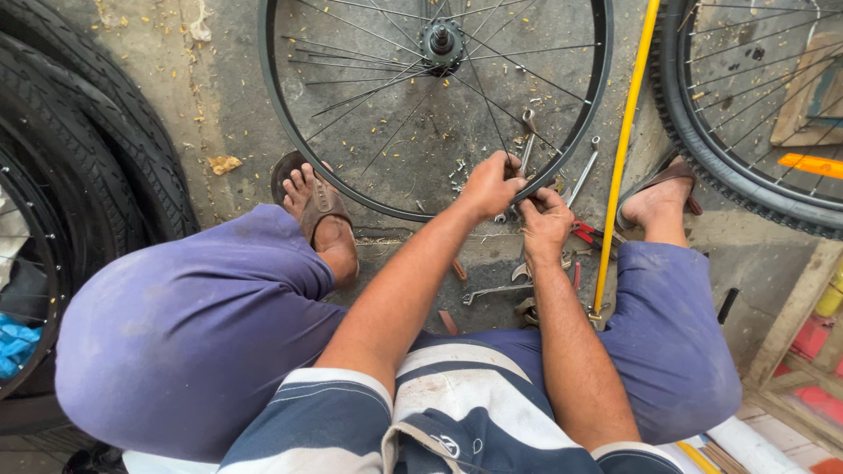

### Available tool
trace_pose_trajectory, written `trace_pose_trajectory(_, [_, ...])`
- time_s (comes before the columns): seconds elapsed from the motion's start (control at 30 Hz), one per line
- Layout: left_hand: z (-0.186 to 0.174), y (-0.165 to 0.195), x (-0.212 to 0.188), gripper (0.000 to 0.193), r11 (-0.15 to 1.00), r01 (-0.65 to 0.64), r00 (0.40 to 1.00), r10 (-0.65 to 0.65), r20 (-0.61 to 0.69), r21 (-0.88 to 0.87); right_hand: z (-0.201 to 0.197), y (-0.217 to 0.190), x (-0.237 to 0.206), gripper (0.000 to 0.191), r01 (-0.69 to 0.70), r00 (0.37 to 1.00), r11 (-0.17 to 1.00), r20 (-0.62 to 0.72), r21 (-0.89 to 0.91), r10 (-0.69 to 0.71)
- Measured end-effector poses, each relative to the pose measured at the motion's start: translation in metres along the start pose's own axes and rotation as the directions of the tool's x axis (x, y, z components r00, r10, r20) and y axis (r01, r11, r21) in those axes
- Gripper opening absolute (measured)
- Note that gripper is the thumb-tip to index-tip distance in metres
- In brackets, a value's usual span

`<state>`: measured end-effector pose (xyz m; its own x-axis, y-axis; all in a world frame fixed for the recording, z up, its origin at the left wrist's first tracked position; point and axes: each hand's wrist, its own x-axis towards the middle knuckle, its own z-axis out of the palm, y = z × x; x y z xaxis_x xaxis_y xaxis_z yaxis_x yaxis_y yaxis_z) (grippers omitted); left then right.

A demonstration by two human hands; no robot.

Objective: The person sits on the floor lacing a bicycle wheel, threading spokes through the hub and seating them into the rim, picking spoke nipples from the ground and tightening them by hand while turning the wheel to reach new positions.

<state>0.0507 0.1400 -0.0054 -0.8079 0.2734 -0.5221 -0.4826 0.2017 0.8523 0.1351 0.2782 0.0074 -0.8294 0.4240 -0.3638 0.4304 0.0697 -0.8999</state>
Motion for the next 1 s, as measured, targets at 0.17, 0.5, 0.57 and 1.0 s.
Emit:
trace_pose_trajectory(0.17, [-0.002,-0.006,0.001,0.033,0.984,0.093,0.995,-0.095,0.008,0.153,0.001,0.001,-0.003,0.017,0.008,1.0,1.0,0.011,0.014,-0.008])
trace_pose_trajectory(0.5, [0.001,-0.008,0.004,0.033,0.999,0.003,1.0,-0.004,0.005,0.034,0.002,0.001,-0.004,0.016,0.01,1.0,1.0,0.014,0.025,-0.011])
trace_pose_trajectory(0.57, [-0.007,-0.003,0.003,0.032,0.994,-0.053,0.995,0.06,0.082,-0.092,0.0,0.002,-0.004,0.016,0.009,1.0,1.0,0.016,0.011,-0.009])
trace_pose_trajectory(1.0, [-0.034,0.025,0.044,0.021,0.207,-0.64,0.749,0.384,0.54,0.74,0.003,0.013,-0.003,0.031,-0.126,0.991,0.962,-0.022,0.241,0.135])
